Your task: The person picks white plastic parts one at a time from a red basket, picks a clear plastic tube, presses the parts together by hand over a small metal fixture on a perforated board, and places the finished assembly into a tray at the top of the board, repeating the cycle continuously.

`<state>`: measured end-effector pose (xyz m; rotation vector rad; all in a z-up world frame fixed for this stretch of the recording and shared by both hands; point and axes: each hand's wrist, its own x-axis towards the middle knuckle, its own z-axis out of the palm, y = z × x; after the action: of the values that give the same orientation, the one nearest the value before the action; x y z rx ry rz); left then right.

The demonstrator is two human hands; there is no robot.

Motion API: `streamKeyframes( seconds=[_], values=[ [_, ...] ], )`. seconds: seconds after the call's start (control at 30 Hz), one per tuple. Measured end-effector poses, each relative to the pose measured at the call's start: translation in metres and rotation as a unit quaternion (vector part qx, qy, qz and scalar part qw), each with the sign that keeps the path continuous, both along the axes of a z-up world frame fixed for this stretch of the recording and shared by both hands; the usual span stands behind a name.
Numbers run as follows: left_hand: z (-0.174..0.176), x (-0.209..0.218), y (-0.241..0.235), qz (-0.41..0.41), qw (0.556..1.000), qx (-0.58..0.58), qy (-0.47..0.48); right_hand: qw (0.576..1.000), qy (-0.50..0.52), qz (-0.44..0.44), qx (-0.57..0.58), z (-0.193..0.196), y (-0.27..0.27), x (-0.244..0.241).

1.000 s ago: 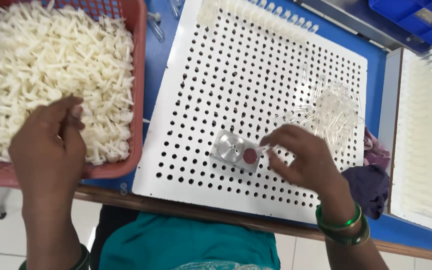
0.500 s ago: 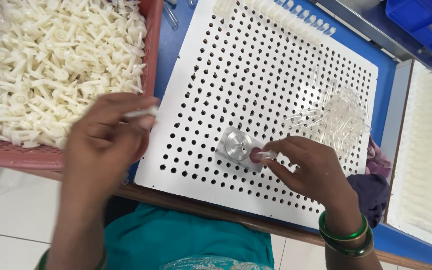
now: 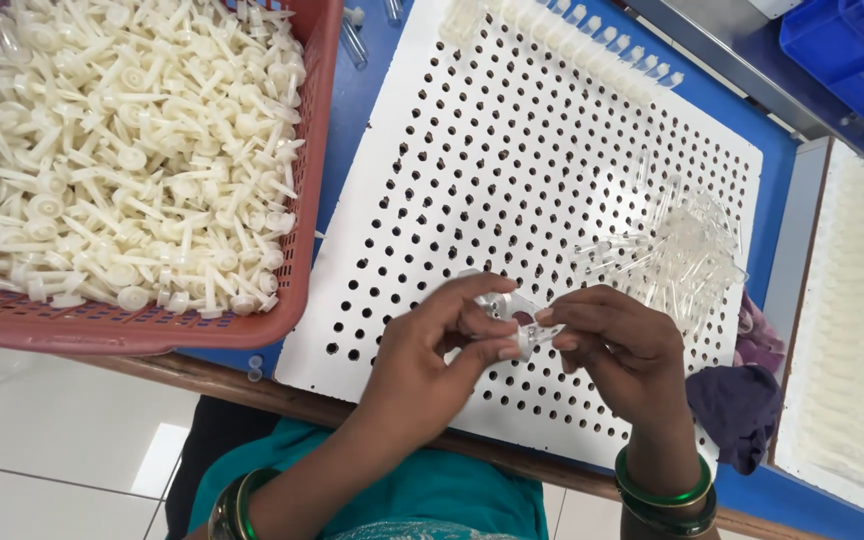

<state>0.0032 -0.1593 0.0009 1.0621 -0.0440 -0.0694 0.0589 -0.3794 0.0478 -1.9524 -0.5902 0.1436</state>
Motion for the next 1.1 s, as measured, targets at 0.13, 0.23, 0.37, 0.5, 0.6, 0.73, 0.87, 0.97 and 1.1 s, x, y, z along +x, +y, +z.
streamKeyframes(
  seconds=[0.13,0.23,0.37,0.5,0.6,0.73,0.87,0.97,1.1],
  values=[
    [0.007,-0.009,0.0,0.132,0.937,0.267,-0.182,0.997,0.054,0.05,-0.004,-0.004,-0.002,0.008],
    [0.007,-0.011,0.003,0.172,0.869,0.366,-0.286,0.993,0.117,0.032,-0.009,-0.006,0.0,0.013],
    [0.007,-0.009,0.012,0.212,0.833,0.415,-0.3,0.987,0.141,0.022,-0.069,-0.006,0.007,0.029],
    [0.023,0.008,0.056,0.236,0.798,0.485,-0.271,0.99,0.052,0.063,-0.113,0.001,0.027,0.076],
    [0.017,0.013,0.112,0.313,0.763,0.546,-0.15,0.969,-0.161,0.02,-0.184,0.0,0.052,0.145],
    [0.014,0.016,0.173,0.313,0.698,0.644,0.002,0.923,-0.303,-0.031,-0.234,-0.013,0.075,0.242],
    [0.004,0.027,0.176,0.239,0.665,0.706,0.047,0.854,-0.389,-0.052,-0.343,-0.012,0.095,0.291],
    [0.003,0.032,0.175,0.178,0.657,0.73,0.068,0.851,-0.382,-0.035,-0.36,-0.007,0.098,0.306],
    [0.006,0.033,0.174,0.141,0.649,0.74,0.104,0.834,-0.365,0.0,-0.413,-0.001,0.097,0.307]
  ],
)
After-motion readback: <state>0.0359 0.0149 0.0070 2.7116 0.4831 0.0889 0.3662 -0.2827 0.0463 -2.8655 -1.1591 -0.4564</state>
